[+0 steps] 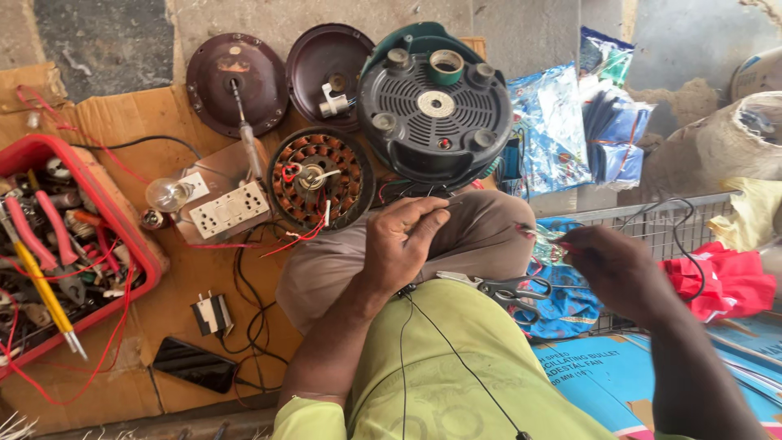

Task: The person strips wire insulation using pliers, twists exposed conductors, and wraps connections with green electrical tape while seated on the floor. The person handles a disassembled fan motor, wires, and a roll of tape, then places the taped wires into the fan housing.

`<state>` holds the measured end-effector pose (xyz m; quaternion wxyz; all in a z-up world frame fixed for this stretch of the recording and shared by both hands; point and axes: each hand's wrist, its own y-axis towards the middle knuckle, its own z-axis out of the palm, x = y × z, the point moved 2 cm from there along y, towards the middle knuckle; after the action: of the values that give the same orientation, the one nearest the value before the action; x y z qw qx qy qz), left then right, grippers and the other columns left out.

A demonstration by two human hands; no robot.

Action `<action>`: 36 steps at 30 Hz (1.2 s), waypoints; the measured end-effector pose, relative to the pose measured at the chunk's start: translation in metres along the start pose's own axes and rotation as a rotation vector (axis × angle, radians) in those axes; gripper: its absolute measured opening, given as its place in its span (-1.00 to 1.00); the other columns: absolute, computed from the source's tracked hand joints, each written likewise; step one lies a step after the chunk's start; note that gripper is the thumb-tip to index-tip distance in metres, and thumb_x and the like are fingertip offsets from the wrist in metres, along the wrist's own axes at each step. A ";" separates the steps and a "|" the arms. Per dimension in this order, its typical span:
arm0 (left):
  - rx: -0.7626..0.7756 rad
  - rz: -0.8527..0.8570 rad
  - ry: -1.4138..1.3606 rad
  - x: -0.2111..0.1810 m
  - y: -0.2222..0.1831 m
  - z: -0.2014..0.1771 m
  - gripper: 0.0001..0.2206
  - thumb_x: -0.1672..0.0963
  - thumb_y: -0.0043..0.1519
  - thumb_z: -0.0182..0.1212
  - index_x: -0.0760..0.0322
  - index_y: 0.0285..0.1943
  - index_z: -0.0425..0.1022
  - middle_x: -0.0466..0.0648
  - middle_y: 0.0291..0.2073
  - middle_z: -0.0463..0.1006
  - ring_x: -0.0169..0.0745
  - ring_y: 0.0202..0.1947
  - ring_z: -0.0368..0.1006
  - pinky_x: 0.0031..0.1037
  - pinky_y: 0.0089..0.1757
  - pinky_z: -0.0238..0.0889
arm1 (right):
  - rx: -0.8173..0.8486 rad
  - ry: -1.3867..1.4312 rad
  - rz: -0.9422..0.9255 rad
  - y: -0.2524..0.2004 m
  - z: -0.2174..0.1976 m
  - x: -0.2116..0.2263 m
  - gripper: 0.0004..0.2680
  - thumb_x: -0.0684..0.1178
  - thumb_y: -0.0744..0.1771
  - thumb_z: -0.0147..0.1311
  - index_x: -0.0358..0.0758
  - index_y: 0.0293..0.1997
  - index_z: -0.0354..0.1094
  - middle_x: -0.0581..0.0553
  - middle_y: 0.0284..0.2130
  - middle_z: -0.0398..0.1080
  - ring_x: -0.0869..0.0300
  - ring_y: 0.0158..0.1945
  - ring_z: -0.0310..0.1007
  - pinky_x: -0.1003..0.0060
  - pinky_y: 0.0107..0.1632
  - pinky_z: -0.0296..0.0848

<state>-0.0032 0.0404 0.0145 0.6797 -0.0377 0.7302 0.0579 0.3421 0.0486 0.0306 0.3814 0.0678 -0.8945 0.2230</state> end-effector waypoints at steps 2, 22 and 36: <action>0.021 0.047 0.004 -0.004 0.006 0.009 -0.86 0.21 0.25 0.36 0.37 -0.05 0.64 -0.01 -0.28 0.67 -0.36 -0.33 0.55 -0.55 -0.29 0.37 | 0.043 0.118 0.149 0.009 0.021 -0.011 -0.84 -0.24 0.34 0.15 -0.30 0.02 0.43 -0.20 -0.11 0.53 0.22 -0.08 0.54 0.32 -0.12 0.64; 0.078 -0.083 0.064 0.002 0.014 0.063 -0.86 0.16 0.26 0.31 0.31 -0.06 0.66 -0.02 -0.31 0.66 -0.33 -0.43 0.53 -0.50 -0.35 0.36 | -0.256 0.039 -0.065 0.051 0.103 0.018 -0.55 -0.25 0.18 0.10 -0.34 0.21 0.23 -0.33 0.03 0.38 -0.13 0.13 0.43 0.11 0.18 0.39; 0.078 -0.106 0.031 0.009 0.013 0.067 -0.86 0.18 0.27 0.27 0.35 -0.06 0.64 0.03 -0.25 0.67 -0.24 -0.26 0.63 -0.46 -0.23 0.45 | -0.232 -0.032 -0.098 0.050 0.104 0.037 -0.38 -0.26 0.10 0.16 -0.32 0.32 0.07 -0.35 0.18 0.21 -0.20 0.27 0.23 0.01 0.27 0.26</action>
<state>0.0602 0.0622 0.0018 0.6713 -0.0505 0.7395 -0.0073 0.2341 0.0484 -0.0241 0.3829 0.0703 -0.9159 0.0979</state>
